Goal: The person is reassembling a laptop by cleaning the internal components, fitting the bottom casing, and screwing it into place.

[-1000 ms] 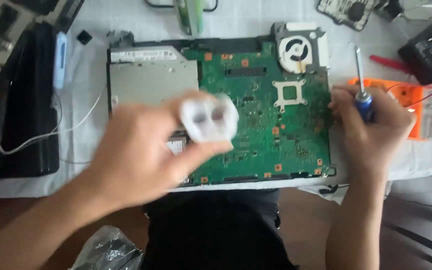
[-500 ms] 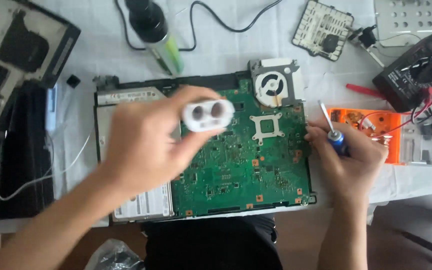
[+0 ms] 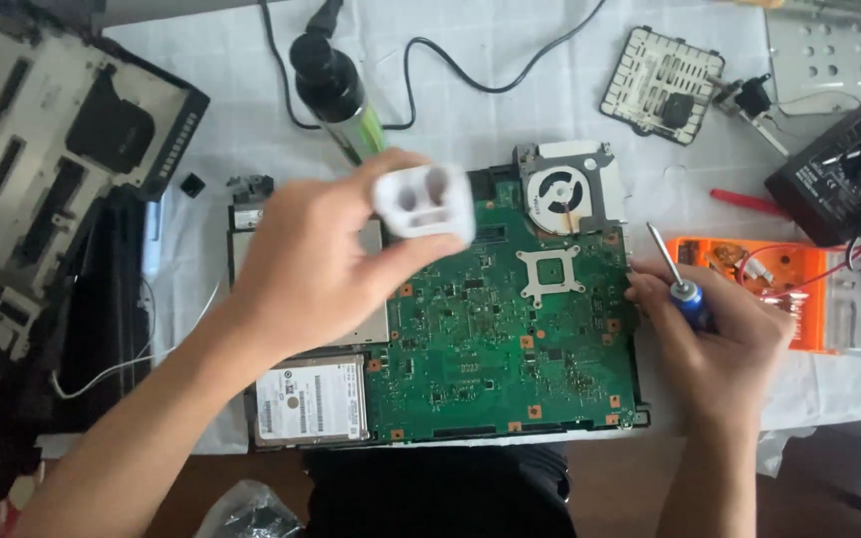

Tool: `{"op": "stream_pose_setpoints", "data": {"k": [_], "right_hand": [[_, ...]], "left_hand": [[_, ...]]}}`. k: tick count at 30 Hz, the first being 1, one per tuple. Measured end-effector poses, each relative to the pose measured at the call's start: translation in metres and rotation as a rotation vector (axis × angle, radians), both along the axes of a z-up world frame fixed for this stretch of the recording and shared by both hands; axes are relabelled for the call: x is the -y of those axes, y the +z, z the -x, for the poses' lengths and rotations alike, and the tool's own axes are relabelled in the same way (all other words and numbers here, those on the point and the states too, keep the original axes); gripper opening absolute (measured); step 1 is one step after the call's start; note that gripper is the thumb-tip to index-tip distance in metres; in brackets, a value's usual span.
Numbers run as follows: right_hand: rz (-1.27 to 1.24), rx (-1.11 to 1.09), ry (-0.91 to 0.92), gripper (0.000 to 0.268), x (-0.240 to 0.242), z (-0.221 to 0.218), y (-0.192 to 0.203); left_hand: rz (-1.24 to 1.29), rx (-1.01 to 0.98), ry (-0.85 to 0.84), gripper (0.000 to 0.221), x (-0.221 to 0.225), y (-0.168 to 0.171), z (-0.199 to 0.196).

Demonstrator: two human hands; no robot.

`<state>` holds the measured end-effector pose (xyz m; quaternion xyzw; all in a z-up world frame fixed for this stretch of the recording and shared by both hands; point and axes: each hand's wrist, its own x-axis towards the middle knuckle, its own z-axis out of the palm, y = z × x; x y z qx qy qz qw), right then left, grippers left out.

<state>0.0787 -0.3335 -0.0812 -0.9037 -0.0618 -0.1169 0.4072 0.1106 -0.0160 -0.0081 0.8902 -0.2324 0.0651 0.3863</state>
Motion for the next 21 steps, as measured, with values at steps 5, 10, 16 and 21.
{"op": "stream_pose_setpoints", "data": {"k": [5, 10, 16, 21], "right_hand": [[0.023, 0.013, -0.022, 0.006, 0.0, 0.001, -0.004], [0.045, 0.036, -0.046, 0.009, -0.01, 0.003, 0.0], [0.041, -0.021, -0.238, 0.009, -0.007, 0.002, -0.015], [0.044, -0.021, -0.283, 0.016, -0.008, 0.005, -0.021]], "left_hand": [[-0.098, -0.003, 0.235, 0.035, -0.041, 0.013, 0.041], [-0.128, -0.005, 0.604, 0.04, -0.069, 0.025, 0.079], [0.049, -0.21, 0.583, 0.045, -0.078, 0.027, 0.088], [-0.421, -0.171, 0.66, 0.077, -0.089, 0.002, 0.081]]}}
